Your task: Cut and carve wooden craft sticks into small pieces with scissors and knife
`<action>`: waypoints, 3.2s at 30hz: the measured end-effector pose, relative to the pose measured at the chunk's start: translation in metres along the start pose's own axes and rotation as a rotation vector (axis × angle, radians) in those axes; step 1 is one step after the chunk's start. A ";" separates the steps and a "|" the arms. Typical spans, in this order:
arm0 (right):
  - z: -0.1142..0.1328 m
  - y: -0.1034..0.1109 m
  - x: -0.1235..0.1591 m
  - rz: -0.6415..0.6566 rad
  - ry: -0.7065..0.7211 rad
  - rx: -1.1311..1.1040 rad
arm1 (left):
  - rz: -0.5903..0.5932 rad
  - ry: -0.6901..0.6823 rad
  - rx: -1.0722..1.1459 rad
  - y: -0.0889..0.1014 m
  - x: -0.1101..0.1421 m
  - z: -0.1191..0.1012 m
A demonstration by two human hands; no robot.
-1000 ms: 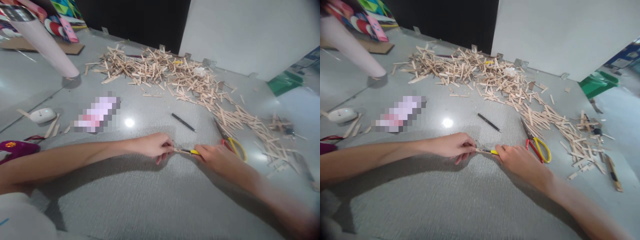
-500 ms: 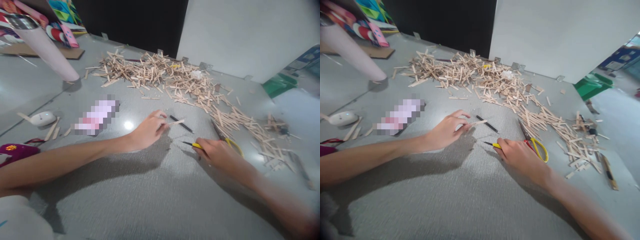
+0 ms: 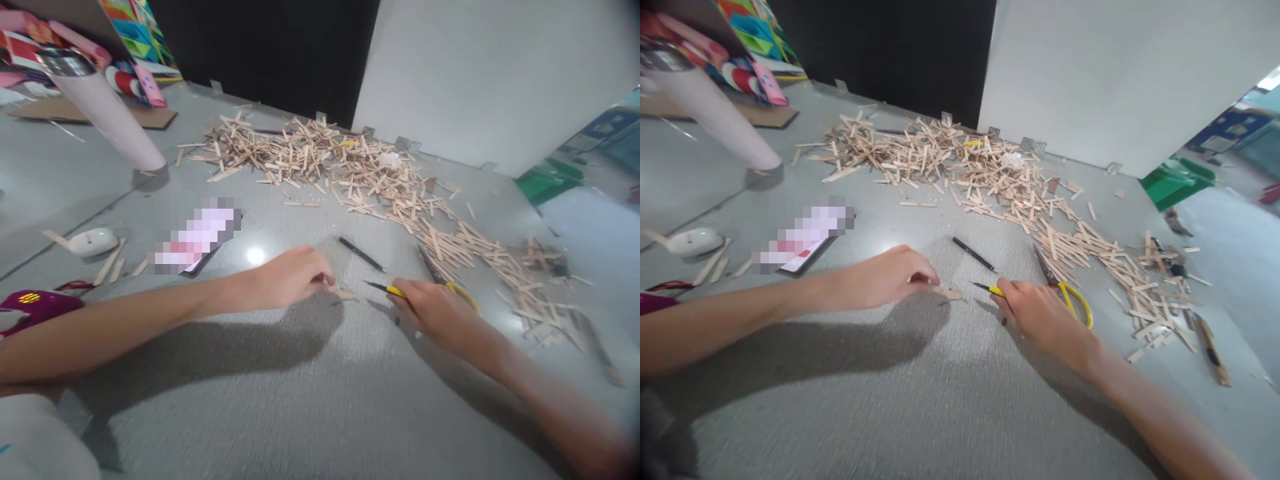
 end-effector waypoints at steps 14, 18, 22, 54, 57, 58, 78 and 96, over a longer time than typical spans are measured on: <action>-0.013 -0.002 -0.007 0.020 -0.090 0.009 | -0.080 0.175 -0.610 -0.003 -0.008 0.032; -0.011 -0.002 -0.007 0.017 -0.085 0.028 | -0.176 0.287 -0.628 0.023 -0.027 0.062; -0.010 -0.001 -0.006 0.016 -0.081 0.036 | -0.252 0.342 -0.610 0.033 -0.030 0.074; -0.001 -0.001 0.002 0.003 0.066 0.159 | 0.414 0.055 0.214 -0.004 -0.014 0.007; 0.006 -0.009 0.005 0.012 0.140 0.212 | 0.423 0.050 0.222 -0.015 -0.012 0.005; 0.009 -0.011 0.006 0.017 0.154 0.216 | 0.423 0.052 0.218 -0.018 -0.012 0.005; 0.022 -0.022 0.002 0.080 0.185 0.188 | 0.357 -0.018 0.114 -0.027 -0.010 0.004; 0.018 -0.019 0.004 -0.115 0.144 0.130 | 0.073 -0.001 -0.039 -0.022 -0.013 0.009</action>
Point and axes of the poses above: each hand's wrist, its own x-axis away from the middle knuckle, its own y-axis out of the back of the hand, z = x × y, the point moved 1 cm from there along -x, towards the middle knuckle, and after that the axes turned 11 degrees about -x, right-handed, at the moved point
